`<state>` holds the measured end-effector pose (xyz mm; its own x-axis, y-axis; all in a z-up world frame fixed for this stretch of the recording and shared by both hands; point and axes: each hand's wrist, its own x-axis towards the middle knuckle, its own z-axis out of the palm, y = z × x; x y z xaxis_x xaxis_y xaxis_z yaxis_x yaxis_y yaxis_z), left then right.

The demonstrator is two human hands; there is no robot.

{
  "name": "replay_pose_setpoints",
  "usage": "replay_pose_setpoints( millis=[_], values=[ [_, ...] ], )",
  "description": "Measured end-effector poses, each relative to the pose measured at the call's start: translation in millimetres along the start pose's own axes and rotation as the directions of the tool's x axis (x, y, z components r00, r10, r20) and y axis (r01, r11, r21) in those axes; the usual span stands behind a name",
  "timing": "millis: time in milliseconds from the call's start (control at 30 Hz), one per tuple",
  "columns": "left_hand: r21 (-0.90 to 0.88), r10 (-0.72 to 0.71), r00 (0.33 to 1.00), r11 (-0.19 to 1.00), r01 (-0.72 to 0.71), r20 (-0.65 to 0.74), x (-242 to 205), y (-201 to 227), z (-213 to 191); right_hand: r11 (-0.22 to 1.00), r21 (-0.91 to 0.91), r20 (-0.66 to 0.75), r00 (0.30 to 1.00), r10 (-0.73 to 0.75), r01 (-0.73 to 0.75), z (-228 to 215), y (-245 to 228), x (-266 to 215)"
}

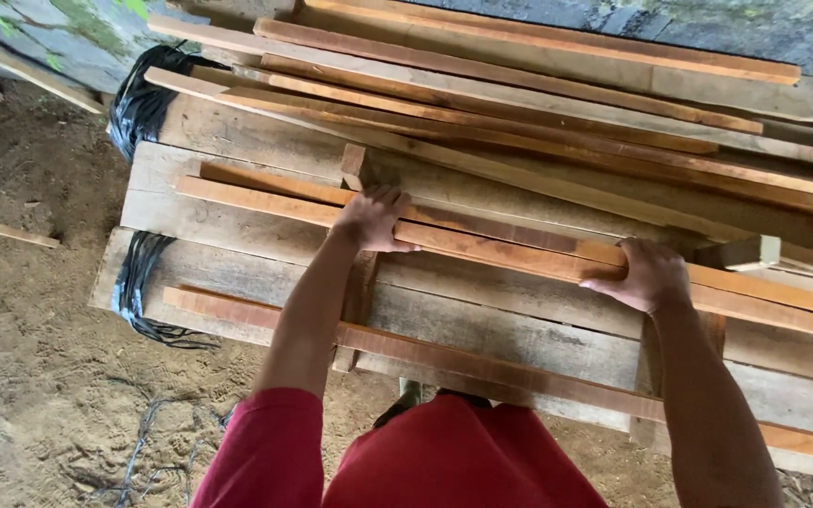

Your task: Sorting and arranging thin wooden planks on a workbench in a workshop.

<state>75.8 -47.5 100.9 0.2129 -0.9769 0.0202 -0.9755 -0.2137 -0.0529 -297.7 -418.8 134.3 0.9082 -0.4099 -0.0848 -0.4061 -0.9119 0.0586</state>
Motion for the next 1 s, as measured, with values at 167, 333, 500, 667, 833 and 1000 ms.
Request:
replay_pose_setpoints(
  millis=[167, 333, 500, 667, 833, 1000],
  values=[
    [-0.011, 0.023, 0.965, 1.000, -0.027, -0.260, -2, 2, -2, 0.996, 0.052, -0.230, 0.971, -0.065, 0.079, 21, 5, -1],
    [-0.004, 0.035, 0.960, 0.999, -0.038, -0.277, 0, 6, -21, 0.969, 0.000, -0.340, 0.911, -0.234, 0.248, 14, 4, -1],
    [-0.017, 0.036, 0.967, 0.999, -0.041, -0.252, 1, 6, -18, 0.918, -0.044, -0.273, 0.880, -0.390, 0.393, 32, 14, 6],
    [-0.012, -0.006, 0.973, 1.000, 0.003, -0.232, 3, 6, -17, 0.935, -0.101, -0.270, 0.896, -0.354, 0.339, 25, 1, 10],
    [-0.052, -0.001, 0.979, 0.999, -0.010, -0.206, 2, 1, 6, 0.941, -0.040, -0.169, 0.926, -0.337, 0.335, 22, -89, 50],
    [-0.193, -0.097, 0.995, 0.976, 0.099, 0.019, 1, 3, -9, 0.955, -0.065, -0.232, 0.926, -0.297, 0.290, 11, -194, 78]
  ],
)
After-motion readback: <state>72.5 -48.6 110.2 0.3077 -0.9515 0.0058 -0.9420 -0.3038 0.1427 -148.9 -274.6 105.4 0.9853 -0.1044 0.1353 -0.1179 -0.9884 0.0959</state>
